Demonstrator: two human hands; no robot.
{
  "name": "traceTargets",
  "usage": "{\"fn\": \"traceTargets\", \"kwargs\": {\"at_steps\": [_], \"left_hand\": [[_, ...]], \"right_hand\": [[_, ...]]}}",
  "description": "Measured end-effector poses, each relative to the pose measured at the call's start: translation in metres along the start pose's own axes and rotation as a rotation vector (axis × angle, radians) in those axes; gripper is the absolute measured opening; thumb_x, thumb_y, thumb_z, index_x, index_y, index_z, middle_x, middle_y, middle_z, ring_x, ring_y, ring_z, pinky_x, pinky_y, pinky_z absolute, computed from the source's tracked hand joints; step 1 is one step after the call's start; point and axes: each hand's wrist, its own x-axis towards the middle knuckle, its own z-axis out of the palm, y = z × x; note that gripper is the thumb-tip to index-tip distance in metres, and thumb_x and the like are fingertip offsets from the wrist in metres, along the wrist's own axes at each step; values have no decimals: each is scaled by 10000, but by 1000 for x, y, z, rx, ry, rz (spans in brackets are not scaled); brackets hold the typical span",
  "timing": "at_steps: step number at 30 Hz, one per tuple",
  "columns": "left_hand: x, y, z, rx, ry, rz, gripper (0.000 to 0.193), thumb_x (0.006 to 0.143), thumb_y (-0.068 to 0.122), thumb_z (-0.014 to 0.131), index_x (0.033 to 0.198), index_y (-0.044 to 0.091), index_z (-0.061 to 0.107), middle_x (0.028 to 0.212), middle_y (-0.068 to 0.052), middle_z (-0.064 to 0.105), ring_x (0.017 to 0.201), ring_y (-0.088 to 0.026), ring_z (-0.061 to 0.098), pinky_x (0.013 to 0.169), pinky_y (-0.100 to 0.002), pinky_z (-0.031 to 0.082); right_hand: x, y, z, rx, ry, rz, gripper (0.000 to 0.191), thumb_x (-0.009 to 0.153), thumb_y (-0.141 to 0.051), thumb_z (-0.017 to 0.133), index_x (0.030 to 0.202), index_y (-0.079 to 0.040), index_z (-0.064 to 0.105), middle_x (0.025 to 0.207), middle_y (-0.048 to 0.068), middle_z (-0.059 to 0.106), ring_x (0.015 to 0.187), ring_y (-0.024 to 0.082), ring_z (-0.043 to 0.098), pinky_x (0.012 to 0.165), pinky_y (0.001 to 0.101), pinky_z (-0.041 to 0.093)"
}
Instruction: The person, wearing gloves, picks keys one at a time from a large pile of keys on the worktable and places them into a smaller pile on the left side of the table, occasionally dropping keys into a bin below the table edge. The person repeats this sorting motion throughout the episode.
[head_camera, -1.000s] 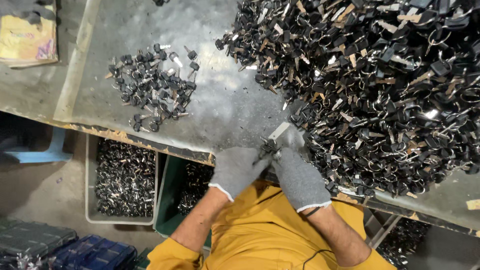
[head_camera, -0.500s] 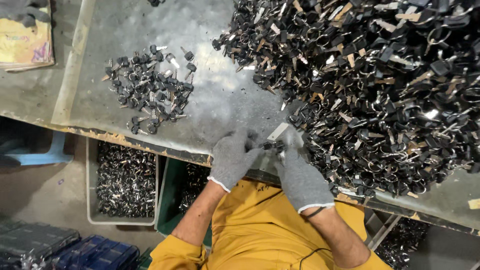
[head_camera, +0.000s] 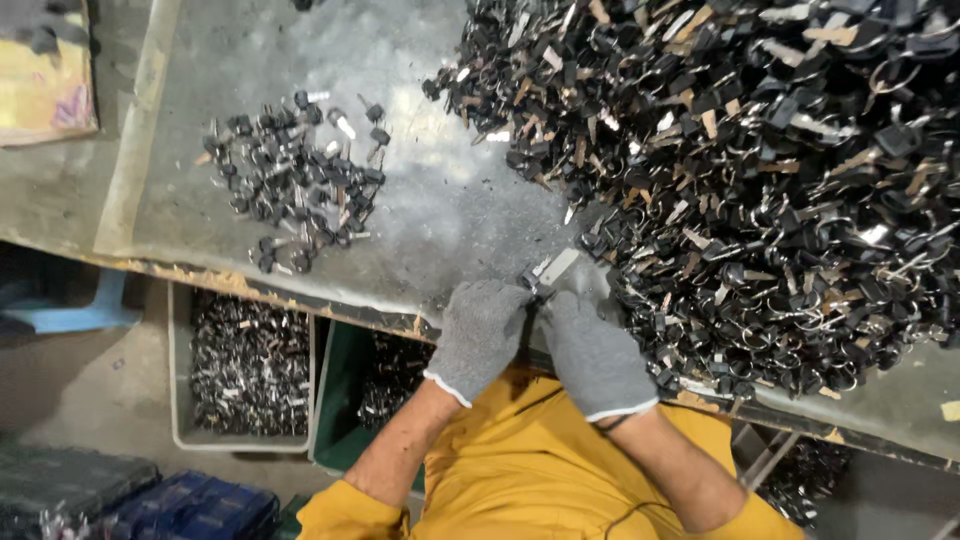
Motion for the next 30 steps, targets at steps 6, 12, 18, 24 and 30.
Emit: {"fn": "traceTargets", "kwargs": {"at_steps": [6,12,18,24,30], "left_hand": [[4,0,-2,51,-17,49,119,847,63,666,960,95,686,857,-114,661,886,-336,658,844,-482,488],[-1,11,-3,247,-8,-18,49,839,140,718,827,119,675,770,-100,651,820,-334,656,727,-483,473],[-4,15,-2,103,7,-120,127,835,181,735,815,91,647,758,-105,645,753,-327,641,677,-470,461],[-7,11,0,73,34,-30,103,739,97,683,750,95,580,751,-95,629,765,-321,643,686,-464,441],[-7,10,3,71,56,-27,158,804,140,717,733,106,580,740,-92,620,746,-319,636,662,-463,434]], "right_hand": [[4,-1,7,-69,-71,67,176,1041,-230,501,1060,-56,525,831,210,717,721,377,756,576,459,620],[-2,12,11,313,19,164,596,1001,-301,605,1489,-64,358,837,233,722,735,447,719,598,508,593],[-15,15,25,-11,17,12,267,982,-316,569,1055,-66,511,891,198,674,684,413,719,542,508,589],[-14,11,24,-56,78,0,253,1020,-328,526,1035,-76,537,874,183,666,683,386,723,513,492,588],[-5,16,17,74,-43,-122,308,983,-297,521,1139,-32,535,872,240,679,676,397,730,542,504,590]]}}
